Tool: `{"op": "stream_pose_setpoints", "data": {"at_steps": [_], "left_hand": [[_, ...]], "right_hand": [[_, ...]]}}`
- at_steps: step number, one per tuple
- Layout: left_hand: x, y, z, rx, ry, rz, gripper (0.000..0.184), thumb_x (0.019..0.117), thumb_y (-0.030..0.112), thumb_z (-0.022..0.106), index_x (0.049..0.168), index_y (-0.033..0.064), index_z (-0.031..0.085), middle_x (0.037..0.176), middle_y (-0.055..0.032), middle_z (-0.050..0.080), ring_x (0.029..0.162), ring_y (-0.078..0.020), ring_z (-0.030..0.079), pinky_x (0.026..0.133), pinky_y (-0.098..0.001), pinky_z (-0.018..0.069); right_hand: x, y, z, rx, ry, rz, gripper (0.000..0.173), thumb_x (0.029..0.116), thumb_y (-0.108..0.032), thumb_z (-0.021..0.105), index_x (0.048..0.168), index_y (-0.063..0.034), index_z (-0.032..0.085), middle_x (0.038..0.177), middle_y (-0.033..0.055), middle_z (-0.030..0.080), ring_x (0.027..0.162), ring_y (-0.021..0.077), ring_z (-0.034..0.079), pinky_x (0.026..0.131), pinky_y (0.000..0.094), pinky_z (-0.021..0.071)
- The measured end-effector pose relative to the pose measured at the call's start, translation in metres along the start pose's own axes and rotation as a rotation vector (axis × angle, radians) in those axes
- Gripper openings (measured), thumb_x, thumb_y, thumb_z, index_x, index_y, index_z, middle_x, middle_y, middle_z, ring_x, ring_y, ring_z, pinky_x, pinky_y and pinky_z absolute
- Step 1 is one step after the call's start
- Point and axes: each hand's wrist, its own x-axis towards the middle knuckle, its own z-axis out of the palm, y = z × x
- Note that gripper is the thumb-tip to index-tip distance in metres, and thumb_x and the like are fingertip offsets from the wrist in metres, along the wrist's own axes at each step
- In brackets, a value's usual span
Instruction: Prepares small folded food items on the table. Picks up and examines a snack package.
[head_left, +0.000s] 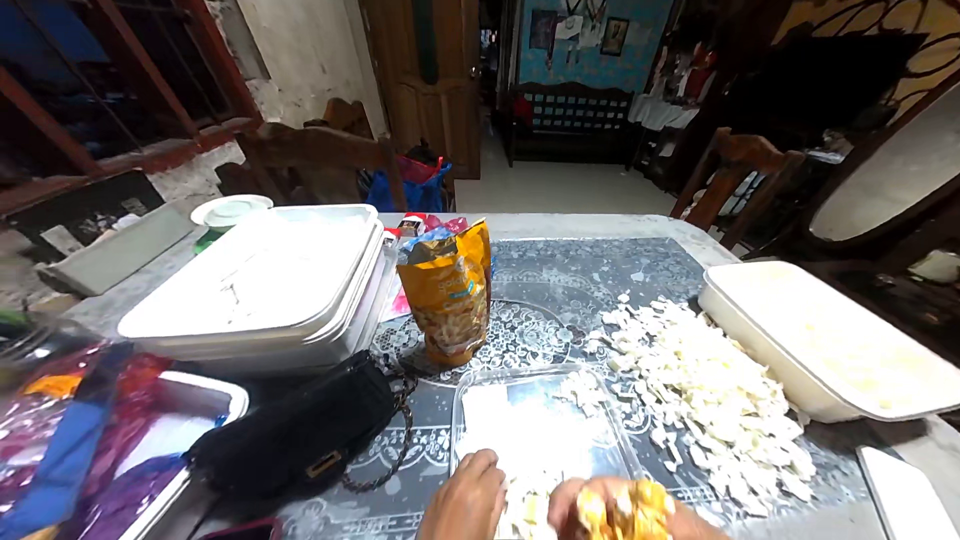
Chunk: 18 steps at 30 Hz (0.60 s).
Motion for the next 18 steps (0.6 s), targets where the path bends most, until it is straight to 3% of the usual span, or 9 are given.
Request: {"op": "stream_pose_setpoints", "data": {"at_steps": [3, 6, 8, 11, 14, 18], "left_hand": [[0.002, -0.009, 0.009, 0.059, 0.059, 0.046, 0.014, 0.0931, 0.002, 0.065, 0.095, -0.0061, 0.076, 0.108, -0.0211, 0.073, 0.102, -0.0379, 0.071, 0.084, -0.0487, 0.0594], [0.004, -0.019, 0.020, 0.116, 0.173, 0.132, 0.008, 0.0872, 0.003, 0.070, 0.088, -0.0025, 0.076, 0.097, -0.0165, 0.074, 0.091, -0.0333, 0.073, 0.076, -0.0449, 0.0612], [0.005, -0.021, 0.021, 0.127, 0.210, 0.161, 0.006, 0.0847, 0.005, 0.073, 0.085, -0.0015, 0.075, 0.092, -0.0153, 0.074, 0.086, -0.0317, 0.074, 0.073, -0.0443, 0.0614], [0.004, -0.019, 0.014, 0.089, 0.156, 0.147, 0.007, 0.0854, 0.006, 0.073, 0.088, -0.0007, 0.074, 0.090, -0.0153, 0.073, 0.086, -0.0315, 0.073, 0.074, -0.0451, 0.0607], [0.004, -0.016, 0.004, 0.036, 0.026, 0.078, 0.013, 0.0919, 0.009, 0.069, 0.095, -0.0024, 0.075, 0.098, -0.0175, 0.073, 0.094, -0.0336, 0.072, 0.083, -0.0475, 0.0585], [0.005, -0.015, 0.000, 0.023, -0.018, 0.049, 0.017, 0.0955, 0.010, 0.064, 0.095, -0.0023, 0.075, 0.099, -0.0167, 0.073, 0.097, -0.0322, 0.071, 0.087, -0.0458, 0.0570]], "right_hand": [[-0.001, 0.001, -0.019, -0.177, 0.061, 0.027, 0.032, 0.0933, -0.035, 0.060, 0.115, -0.0144, 0.073, 0.118, -0.0029, 0.071, 0.106, 0.0071, 0.066, 0.094, 0.0277, 0.0538], [-0.008, 0.011, -0.033, -0.572, 0.055, 0.008, 0.024, 0.0957, -0.024, 0.059, 0.106, -0.0046, 0.069, 0.124, 0.0005, 0.064, 0.113, 0.0057, 0.061, 0.096, 0.0254, 0.0518], [-0.011, 0.018, -0.033, -0.873, 0.013, -0.032, 0.025, 0.0933, -0.017, 0.066, 0.103, 0.0060, 0.068, 0.125, 0.0146, 0.063, 0.116, 0.0143, 0.060, 0.097, 0.0290, 0.0502], [-0.007, 0.024, -0.018, -1.138, -0.094, -0.072, 0.026, 0.0878, -0.015, 0.073, 0.101, 0.0076, 0.070, 0.124, 0.0255, 0.064, 0.118, 0.0343, 0.061, 0.099, 0.0463, 0.0499], [0.004, 0.030, 0.002, -1.424, -0.233, -0.103, 0.031, 0.0906, -0.020, 0.073, 0.106, 0.0061, 0.070, 0.124, 0.0264, 0.065, 0.119, 0.0431, 0.061, 0.100, 0.0580, 0.0477], [0.014, 0.045, 0.031, -1.679, -0.312, -0.130, 0.024, 0.0928, -0.015, 0.069, 0.106, 0.0060, 0.070, 0.123, 0.0264, 0.067, 0.118, 0.0436, 0.063, 0.098, 0.0567, 0.0494]]}}
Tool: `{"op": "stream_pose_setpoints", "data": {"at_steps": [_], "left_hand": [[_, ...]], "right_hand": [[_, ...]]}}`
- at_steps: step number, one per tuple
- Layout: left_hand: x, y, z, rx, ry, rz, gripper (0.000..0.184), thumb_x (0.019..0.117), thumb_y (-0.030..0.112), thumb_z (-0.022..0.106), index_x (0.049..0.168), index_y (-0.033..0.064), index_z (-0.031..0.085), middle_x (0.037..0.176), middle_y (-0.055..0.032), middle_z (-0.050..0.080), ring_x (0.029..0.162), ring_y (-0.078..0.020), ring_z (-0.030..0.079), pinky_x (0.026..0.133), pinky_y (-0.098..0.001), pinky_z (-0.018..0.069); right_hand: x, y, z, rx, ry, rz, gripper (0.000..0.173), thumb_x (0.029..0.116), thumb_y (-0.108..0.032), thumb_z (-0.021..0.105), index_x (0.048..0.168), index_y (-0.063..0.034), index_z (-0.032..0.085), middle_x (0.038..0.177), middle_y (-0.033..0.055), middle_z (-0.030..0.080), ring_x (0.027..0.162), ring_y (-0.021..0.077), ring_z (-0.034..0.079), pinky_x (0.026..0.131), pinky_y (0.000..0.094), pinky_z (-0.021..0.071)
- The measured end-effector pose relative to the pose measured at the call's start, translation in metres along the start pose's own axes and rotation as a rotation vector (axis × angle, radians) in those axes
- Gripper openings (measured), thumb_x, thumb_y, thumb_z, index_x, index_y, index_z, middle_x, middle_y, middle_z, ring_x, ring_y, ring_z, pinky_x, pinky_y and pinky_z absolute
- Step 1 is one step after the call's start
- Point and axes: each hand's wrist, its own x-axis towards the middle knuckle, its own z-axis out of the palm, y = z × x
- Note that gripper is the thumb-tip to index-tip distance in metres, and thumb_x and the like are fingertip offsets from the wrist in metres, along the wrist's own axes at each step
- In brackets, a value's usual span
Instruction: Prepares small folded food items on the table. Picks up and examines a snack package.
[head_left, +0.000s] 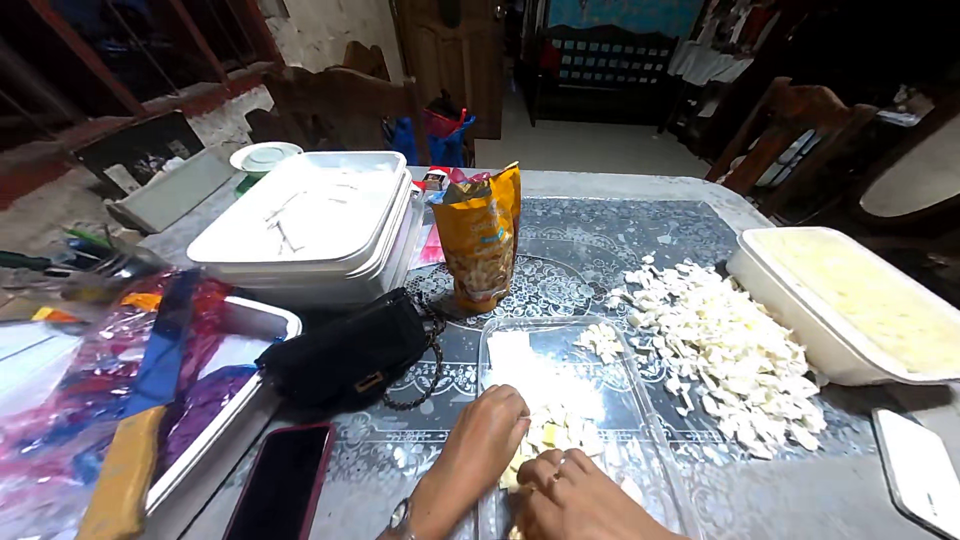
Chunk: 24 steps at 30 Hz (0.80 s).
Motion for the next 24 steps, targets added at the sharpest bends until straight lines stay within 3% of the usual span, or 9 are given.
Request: {"op": "stream_pose_setpoints", "data": {"at_steps": [6, 10, 13, 15, 17, 20, 24], "left_hand": [[0.003, -0.001, -0.005, -0.079, -0.010, -0.046, 0.018, 0.0969, 0.010, 0.061, 0.098, -0.0016, 0.074, 0.098, -0.0166, 0.073, 0.093, -0.0303, 0.071, 0.087, -0.0460, 0.0566], [0.005, 0.000, -0.007, -0.172, 0.003, -0.112, 0.020, 0.0981, 0.014, 0.062, 0.101, -0.0011, 0.075, 0.099, -0.0159, 0.072, 0.092, -0.0280, 0.071, 0.087, -0.0450, 0.0564], [0.007, 0.001, -0.009, -0.241, 0.091, -0.129, 0.018, 0.0966, 0.013, 0.065, 0.099, -0.0004, 0.076, 0.097, -0.0147, 0.073, 0.093, -0.0270, 0.071, 0.087, -0.0447, 0.0568], [0.009, 0.001, -0.011, -0.312, 0.147, -0.168, 0.016, 0.0955, 0.012, 0.067, 0.099, 0.0000, 0.076, 0.096, -0.0133, 0.074, 0.092, -0.0237, 0.072, 0.087, -0.0422, 0.0575], [0.010, -0.001, -0.012, -0.386, 0.184, -0.223, 0.014, 0.0950, 0.013, 0.068, 0.099, 0.0023, 0.075, 0.095, -0.0092, 0.074, 0.089, -0.0179, 0.071, 0.084, -0.0377, 0.0576], [0.012, -0.005, -0.013, -0.503, 0.230, -0.296, 0.012, 0.0943, 0.014, 0.069, 0.099, 0.0041, 0.073, 0.092, -0.0046, 0.073, 0.083, -0.0114, 0.068, 0.079, -0.0323, 0.0559], [0.013, -0.004, -0.013, -0.712, 0.223, -0.392, 0.012, 0.0983, 0.007, 0.062, 0.107, 0.0001, 0.065, 0.090, -0.0070, 0.074, 0.078, -0.0129, 0.072, 0.075, -0.0308, 0.0595]], "right_hand": [[0.003, 0.005, -0.017, 0.059, -0.050, -0.055, 0.017, 0.0942, -0.011, 0.069, 0.103, 0.0026, 0.072, 0.116, 0.0226, 0.069, 0.115, 0.0412, 0.064, 0.098, 0.0563, 0.0489], [-0.004, 0.036, -0.029, -0.035, 0.261, -0.045, 0.007, 0.0906, -0.013, 0.070, 0.093, -0.0076, 0.074, 0.106, 0.0112, 0.073, 0.104, 0.0311, 0.070, 0.089, 0.0509, 0.0553], [-0.009, 0.066, -0.042, -0.095, 0.377, 0.095, 0.022, 0.0961, -0.024, 0.065, 0.089, -0.0050, 0.074, 0.103, 0.0116, 0.074, 0.102, 0.0314, 0.070, 0.088, 0.0520, 0.0546], [-0.013, 0.080, -0.052, -0.043, 0.294, 0.222, 0.022, 0.0965, -0.021, 0.066, 0.096, -0.0007, 0.074, 0.106, 0.0176, 0.073, 0.106, 0.0373, 0.068, 0.094, 0.0573, 0.0505], [-0.012, 0.088, -0.058, -0.026, 0.197, 0.373, 0.019, 0.0929, -0.008, 0.069, 0.111, -0.0011, 0.073, 0.116, 0.0241, 0.068, 0.115, 0.0444, 0.063, 0.100, 0.0619, 0.0460], [-0.005, 0.096, -0.050, -0.066, 0.080, 0.531, 0.020, 0.0927, -0.009, 0.070, 0.109, 0.0007, 0.075, 0.115, 0.0273, 0.068, 0.117, 0.0465, 0.061, 0.103, 0.0616, 0.0435], [0.002, 0.100, -0.037, 0.004, 0.000, 0.552, 0.023, 0.0938, -0.018, 0.072, 0.104, 0.0026, 0.075, 0.111, 0.0259, 0.069, 0.114, 0.0426, 0.062, 0.102, 0.0554, 0.0458]]}}
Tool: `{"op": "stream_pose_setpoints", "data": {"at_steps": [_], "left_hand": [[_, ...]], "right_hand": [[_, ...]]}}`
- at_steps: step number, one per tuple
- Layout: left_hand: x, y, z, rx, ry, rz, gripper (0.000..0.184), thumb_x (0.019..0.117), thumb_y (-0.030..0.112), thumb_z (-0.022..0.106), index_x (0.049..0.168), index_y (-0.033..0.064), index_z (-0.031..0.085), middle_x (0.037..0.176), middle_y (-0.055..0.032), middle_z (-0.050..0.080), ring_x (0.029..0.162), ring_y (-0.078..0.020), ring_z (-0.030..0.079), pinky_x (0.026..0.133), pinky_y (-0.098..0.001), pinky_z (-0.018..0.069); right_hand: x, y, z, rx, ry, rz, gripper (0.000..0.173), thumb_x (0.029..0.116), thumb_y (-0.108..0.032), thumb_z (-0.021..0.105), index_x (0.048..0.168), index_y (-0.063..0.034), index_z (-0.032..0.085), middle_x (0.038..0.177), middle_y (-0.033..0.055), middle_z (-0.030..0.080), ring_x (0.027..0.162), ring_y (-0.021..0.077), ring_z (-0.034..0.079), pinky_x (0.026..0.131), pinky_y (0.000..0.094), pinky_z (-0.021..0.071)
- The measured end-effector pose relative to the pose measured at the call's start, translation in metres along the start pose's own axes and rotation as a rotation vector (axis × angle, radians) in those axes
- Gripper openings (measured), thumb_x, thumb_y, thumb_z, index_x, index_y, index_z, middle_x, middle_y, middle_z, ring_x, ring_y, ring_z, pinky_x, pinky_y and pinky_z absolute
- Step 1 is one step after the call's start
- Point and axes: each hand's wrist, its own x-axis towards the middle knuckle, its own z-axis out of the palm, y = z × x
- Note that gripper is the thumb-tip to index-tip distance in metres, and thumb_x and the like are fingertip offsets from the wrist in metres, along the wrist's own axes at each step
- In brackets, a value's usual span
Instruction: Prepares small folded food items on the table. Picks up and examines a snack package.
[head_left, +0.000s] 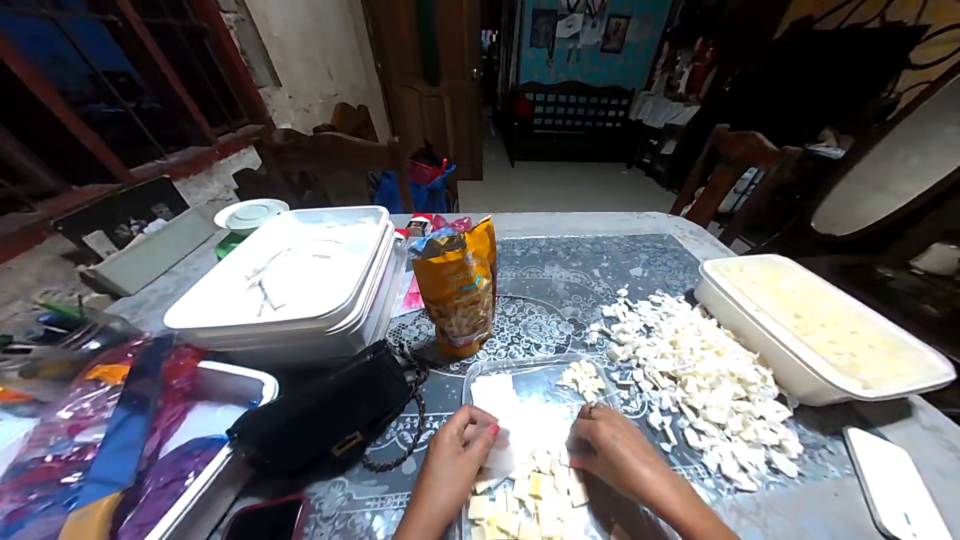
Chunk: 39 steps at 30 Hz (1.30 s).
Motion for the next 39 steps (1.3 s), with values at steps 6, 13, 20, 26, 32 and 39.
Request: {"op": "stream_pose_setpoints", "data": {"at_steps": [6, 13, 20, 26, 32, 39], "left_hand": [[-0.007, 0.003, 0.010, -0.048, -0.016, -0.040, 0.016, 0.1037, 0.008, 0.054, 0.116, -0.0023, 0.055, 0.087, -0.0091, 0.075, 0.077, -0.0146, 0.074, 0.074, -0.0325, 0.0603], [-0.018, -0.002, 0.023, 0.081, -0.036, 0.105, 0.016, 0.0998, 0.013, 0.061, 0.109, -0.0005, 0.064, 0.071, -0.0017, 0.064, 0.059, -0.0057, 0.057, 0.060, -0.0256, 0.0499], [-0.020, 0.005, 0.025, -0.070, -0.048, 0.039, 0.025, 0.0927, 0.005, 0.069, 0.115, -0.0032, 0.060, 0.085, -0.0067, 0.074, 0.073, -0.0102, 0.071, 0.073, -0.0299, 0.0586], [-0.017, 0.007, 0.022, -0.157, -0.033, 0.014, 0.034, 0.0896, -0.001, 0.070, 0.123, -0.0044, 0.065, 0.101, -0.0101, 0.075, 0.085, -0.0105, 0.072, 0.081, -0.0290, 0.0603], [-0.018, 0.000, 0.021, -0.110, -0.098, 0.073, 0.010, 0.0860, -0.001, 0.071, 0.096, 0.0018, 0.072, 0.091, -0.0012, 0.073, 0.072, -0.0024, 0.066, 0.070, -0.0213, 0.0573], [-0.015, 0.017, 0.016, -0.410, -0.121, -0.196, 0.019, 0.0969, -0.004, 0.058, 0.115, -0.0021, 0.062, 0.092, -0.0055, 0.072, 0.078, -0.0134, 0.073, 0.074, -0.0302, 0.0627]], "right_hand": [[0.000, 0.001, 0.004, 0.240, -0.031, -0.006, 0.022, 0.0934, -0.014, 0.071, 0.103, 0.0056, 0.070, 0.103, 0.0232, 0.068, 0.102, 0.0378, 0.065, 0.092, 0.0549, 0.0504], [0.005, -0.023, 0.020, 0.753, 0.175, -0.138, 0.015, 0.0935, -0.007, 0.069, 0.104, 0.0033, 0.072, 0.090, 0.0060, 0.072, 0.079, 0.0054, 0.066, 0.077, 0.0239, 0.0549], [0.011, -0.030, 0.024, 0.559, 0.282, -0.209, 0.016, 0.0936, -0.010, 0.068, 0.102, 0.0026, 0.074, 0.100, 0.0153, 0.072, 0.088, 0.0190, 0.067, 0.080, 0.0331, 0.0545], [0.015, -0.021, 0.031, 1.022, 0.330, -0.169, 0.021, 0.0913, -0.003, 0.066, 0.111, 0.0025, 0.066, 0.100, 0.0046, 0.069, 0.084, 0.0089, 0.068, 0.075, 0.0273, 0.0583], [0.012, -0.021, 0.038, 0.873, 0.362, -0.281, 0.015, 0.0975, -0.009, 0.061, 0.106, 0.0025, 0.066, 0.094, 0.0046, 0.071, 0.085, 0.0074, 0.068, 0.080, 0.0262, 0.0567], [0.016, -0.013, 0.051, 0.373, 0.537, -0.623, 0.026, 0.0885, -0.027, 0.077, 0.095, -0.0029, 0.071, 0.108, 0.0160, 0.070, 0.105, 0.0247, 0.067, 0.091, 0.0351, 0.0550]]}}
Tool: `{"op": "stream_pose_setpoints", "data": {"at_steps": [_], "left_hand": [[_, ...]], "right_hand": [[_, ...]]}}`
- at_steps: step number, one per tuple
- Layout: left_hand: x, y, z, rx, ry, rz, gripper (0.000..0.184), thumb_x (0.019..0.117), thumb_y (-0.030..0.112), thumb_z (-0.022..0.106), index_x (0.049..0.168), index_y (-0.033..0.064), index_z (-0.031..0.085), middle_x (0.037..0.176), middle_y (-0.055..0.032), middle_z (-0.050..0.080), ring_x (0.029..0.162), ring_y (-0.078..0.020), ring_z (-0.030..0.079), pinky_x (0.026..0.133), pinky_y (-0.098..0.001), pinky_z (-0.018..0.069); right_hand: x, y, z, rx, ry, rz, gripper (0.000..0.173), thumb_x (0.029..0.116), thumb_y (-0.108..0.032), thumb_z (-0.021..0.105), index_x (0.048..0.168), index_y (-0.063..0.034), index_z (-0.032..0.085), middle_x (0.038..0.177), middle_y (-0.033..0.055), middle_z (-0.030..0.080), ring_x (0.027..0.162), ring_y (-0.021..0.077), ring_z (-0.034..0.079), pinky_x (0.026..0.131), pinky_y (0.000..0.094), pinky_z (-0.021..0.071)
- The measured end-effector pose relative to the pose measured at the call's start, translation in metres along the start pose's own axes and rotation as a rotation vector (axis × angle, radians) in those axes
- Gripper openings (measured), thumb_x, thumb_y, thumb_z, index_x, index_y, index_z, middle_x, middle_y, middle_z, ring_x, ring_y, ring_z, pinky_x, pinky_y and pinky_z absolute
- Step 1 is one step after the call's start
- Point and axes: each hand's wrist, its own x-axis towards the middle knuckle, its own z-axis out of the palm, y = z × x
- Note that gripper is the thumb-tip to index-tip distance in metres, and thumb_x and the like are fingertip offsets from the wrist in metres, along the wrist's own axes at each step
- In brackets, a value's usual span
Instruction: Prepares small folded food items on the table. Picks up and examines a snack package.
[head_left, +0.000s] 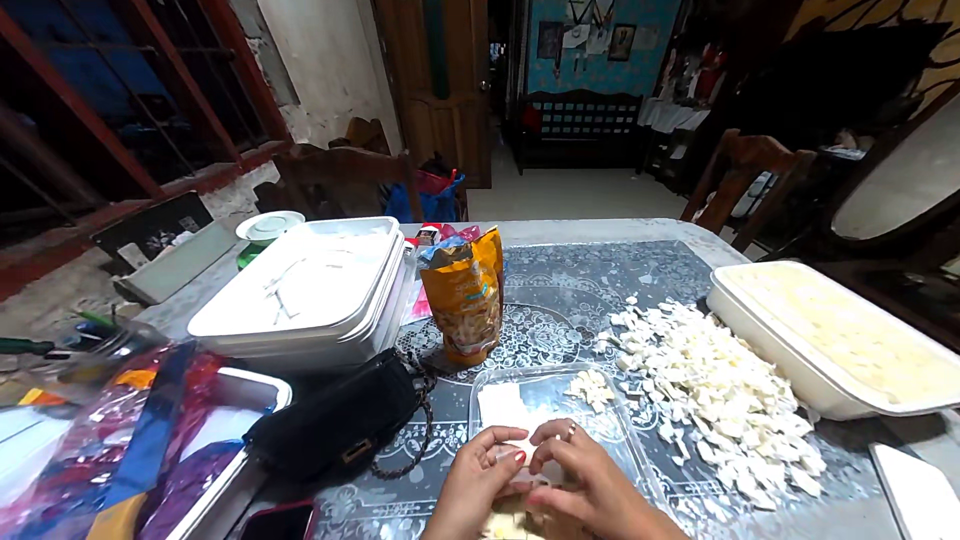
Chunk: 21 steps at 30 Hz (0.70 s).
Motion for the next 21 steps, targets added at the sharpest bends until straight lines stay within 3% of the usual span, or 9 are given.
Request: {"op": "stream_pose_setpoints", "data": {"at_steps": [3, 5, 6, 8, 9, 13, 16, 19, 21], "left_hand": [[-0.004, 0.003, 0.003, 0.036, -0.016, 0.030, 0.015, 0.0972, -0.003, 0.059, 0.110, -0.0033, 0.067, 0.095, -0.0044, 0.073, 0.079, -0.0102, 0.073, 0.077, -0.0271, 0.0626], [-0.007, -0.005, 0.005, 0.185, -0.021, 0.173, 0.016, 0.0902, 0.002, 0.069, 0.106, -0.0027, 0.070, 0.094, -0.0029, 0.073, 0.080, -0.0069, 0.071, 0.076, -0.0248, 0.0610], [-0.007, -0.010, 0.005, 0.273, 0.011, 0.244, 0.017, 0.0870, 0.005, 0.074, 0.102, -0.0016, 0.071, 0.092, -0.0031, 0.073, 0.078, -0.0056, 0.070, 0.074, -0.0232, 0.0588], [-0.006, -0.015, 0.004, 0.379, 0.070, 0.331, 0.011, 0.0885, 0.006, 0.073, 0.097, -0.0006, 0.073, 0.088, -0.0035, 0.074, 0.076, -0.0044, 0.069, 0.073, -0.0222, 0.0581], [-0.005, -0.014, 0.003, 0.379, 0.073, 0.328, 0.009, 0.0892, 0.003, 0.070, 0.097, -0.0002, 0.074, 0.087, -0.0025, 0.074, 0.076, -0.0036, 0.069, 0.073, -0.0217, 0.0585], [-0.003, -0.003, -0.004, 0.121, 0.006, 0.188, 0.019, 0.0792, -0.010, 0.072, 0.094, 0.0013, 0.069, 0.087, -0.0008, 0.074, 0.077, -0.0063, 0.071, 0.075, -0.0237, 0.0601], [0.000, -0.005, -0.003, -0.032, 0.070, 0.174, 0.029, 0.0760, -0.014, 0.071, 0.098, 0.0020, 0.063, 0.088, -0.0024, 0.073, 0.076, -0.0097, 0.071, 0.072, -0.0261, 0.0606], [0.003, -0.012, -0.001, 0.006, 0.068, 0.212, 0.026, 0.0792, -0.012, 0.069, 0.097, 0.0038, 0.058, 0.085, -0.0004, 0.072, 0.073, -0.0075, 0.070, 0.070, -0.0246, 0.0596], [0.000, -0.013, 0.000, 0.093, -0.042, 0.254, 0.021, 0.0804, -0.008, 0.070, 0.094, 0.0047, 0.061, 0.083, 0.0031, 0.070, 0.074, -0.0048, 0.068, 0.071, -0.0231, 0.0586]], "right_hand": [[0.000, -0.004, -0.002, 0.193, 0.105, 0.221, 0.018, 0.0881, -0.015, 0.076, 0.088, 0.0021, 0.071, 0.090, 0.0084, 0.071, 0.080, 0.0070, 0.067, 0.073, 0.0205, 0.0552], [0.002, -0.010, -0.006, 0.304, 0.115, 0.413, 0.016, 0.0881, -0.013, 0.074, 0.093, 0.0006, 0.068, 0.078, -0.0007, 0.066, 0.066, -0.0009, 0.058, 0.063, 0.0167, 0.0488], [0.003, -0.012, -0.008, 0.342, 0.093, 0.469, 0.018, 0.0896, -0.011, 0.072, 0.101, 0.0010, 0.067, 0.078, -0.0012, 0.065, 0.065, -0.0004, 0.058, 0.063, 0.0177, 0.0496], [0.005, -0.015, -0.014, 0.374, 0.021, 0.529, 0.027, 0.0943, -0.007, 0.066, 0.119, 0.0042, 0.066, 0.086, 0.0041, 0.071, 0.072, 0.0051, 0.065, 0.071, 0.0239, 0.0563], [0.006, -0.015, -0.017, 0.364, -0.003, 0.551, 0.025, 0.0963, -0.007, 0.064, 0.119, 0.0047, 0.068, 0.089, 0.0065, 0.072, 0.075, 0.0069, 0.067, 0.075, 0.0257, 0.0577], [0.006, -0.013, -0.016, 0.152, 0.022, 0.520, 0.017, 0.0927, -0.015, 0.071, 0.095, 0.0020, 0.070, 0.080, 0.0058, 0.069, 0.071, 0.0072, 0.064, 0.069, 0.0240, 0.0540], [0.001, -0.017, -0.006, 0.077, -0.051, 0.293, 0.015, 0.0921, -0.010, 0.070, 0.093, 0.0037, 0.074, 0.087, 0.0144, 0.073, 0.080, 0.0218, 0.070, 0.076, 0.0365, 0.0574], [-0.001, -0.013, -0.001, 0.264, -0.011, 0.182, 0.014, 0.0936, -0.011, 0.068, 0.093, 0.0013, 0.074, 0.094, 0.0091, 0.073, 0.095, 0.0124, 0.067, 0.088, 0.0266, 0.0523], [0.001, -0.010, -0.003, 0.339, 0.105, 0.237, 0.013, 0.0933, -0.012, 0.066, 0.091, -0.0008, 0.073, 0.093, 0.0028, 0.071, 0.096, 0.0036, 0.064, 0.087, 0.0206, 0.0508]]}}
